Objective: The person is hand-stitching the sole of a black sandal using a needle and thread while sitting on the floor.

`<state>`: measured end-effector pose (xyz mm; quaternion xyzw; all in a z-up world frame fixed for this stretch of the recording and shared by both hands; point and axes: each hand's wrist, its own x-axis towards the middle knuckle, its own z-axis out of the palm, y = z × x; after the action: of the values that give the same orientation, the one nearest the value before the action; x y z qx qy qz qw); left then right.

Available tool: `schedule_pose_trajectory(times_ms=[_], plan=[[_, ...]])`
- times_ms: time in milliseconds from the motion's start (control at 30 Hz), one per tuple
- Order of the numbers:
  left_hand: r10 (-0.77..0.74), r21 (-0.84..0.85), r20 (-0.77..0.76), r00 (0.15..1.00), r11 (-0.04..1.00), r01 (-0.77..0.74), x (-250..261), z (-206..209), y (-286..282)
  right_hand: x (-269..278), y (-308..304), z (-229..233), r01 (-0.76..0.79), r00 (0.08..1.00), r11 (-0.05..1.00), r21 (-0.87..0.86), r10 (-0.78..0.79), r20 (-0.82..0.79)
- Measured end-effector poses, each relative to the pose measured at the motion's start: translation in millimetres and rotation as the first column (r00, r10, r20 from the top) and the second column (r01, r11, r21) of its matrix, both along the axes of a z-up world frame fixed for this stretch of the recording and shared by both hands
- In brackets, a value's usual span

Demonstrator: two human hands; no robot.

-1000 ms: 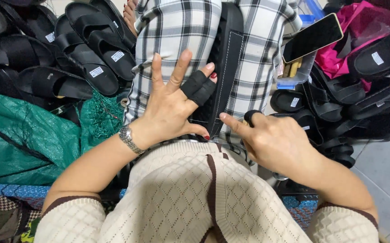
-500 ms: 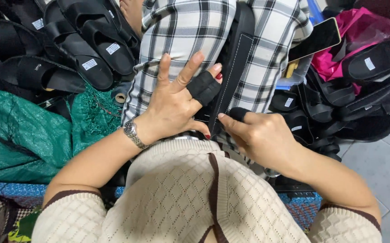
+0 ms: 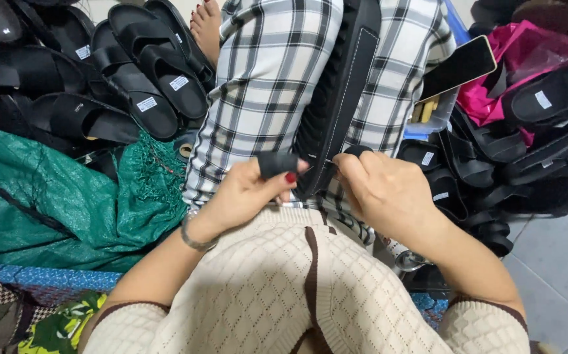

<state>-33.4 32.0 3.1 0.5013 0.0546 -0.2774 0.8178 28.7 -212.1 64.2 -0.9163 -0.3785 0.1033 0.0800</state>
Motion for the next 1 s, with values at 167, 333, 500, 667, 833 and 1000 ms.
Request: schedule_pose_trajectory(times_ms=[167,333,500,667,833,1000], plan=[[0.061,0.332,-0.158,0.986,0.943,-0.005,10,8,-13,7,-4,-6,-0.053,0.998,0.998,0.045,0.055,-0.037],[-0.200,0.707,0.551,0.810,0.628,-0.326,3,-3,-29,2,-5,3,-0.059,0.998,0.998,-0.010,0.059,-0.028],[-0.240,0.775,0.495,0.835,0.555,-0.300,0,-7,-32,8,-21,54,-0.030,0.994,0.995,-0.099,0.020,-0.104],[0.052,0.631,0.152,0.987,0.764,-0.138,39,48,-7,-1,-46,32,0.398,0.798,0.898,0.185,-0.240,-0.552],[-0.167,0.668,0.301,0.939,0.740,-0.083,27,17,-16,-10,-30,-38,0.610,0.701,0.601,0.516,-0.105,-0.706],[-0.339,0.727,0.542,0.769,0.647,-0.228,27,-6,-32,13,-50,-47,0.713,0.461,0.404,0.573,0.345,-0.818]])
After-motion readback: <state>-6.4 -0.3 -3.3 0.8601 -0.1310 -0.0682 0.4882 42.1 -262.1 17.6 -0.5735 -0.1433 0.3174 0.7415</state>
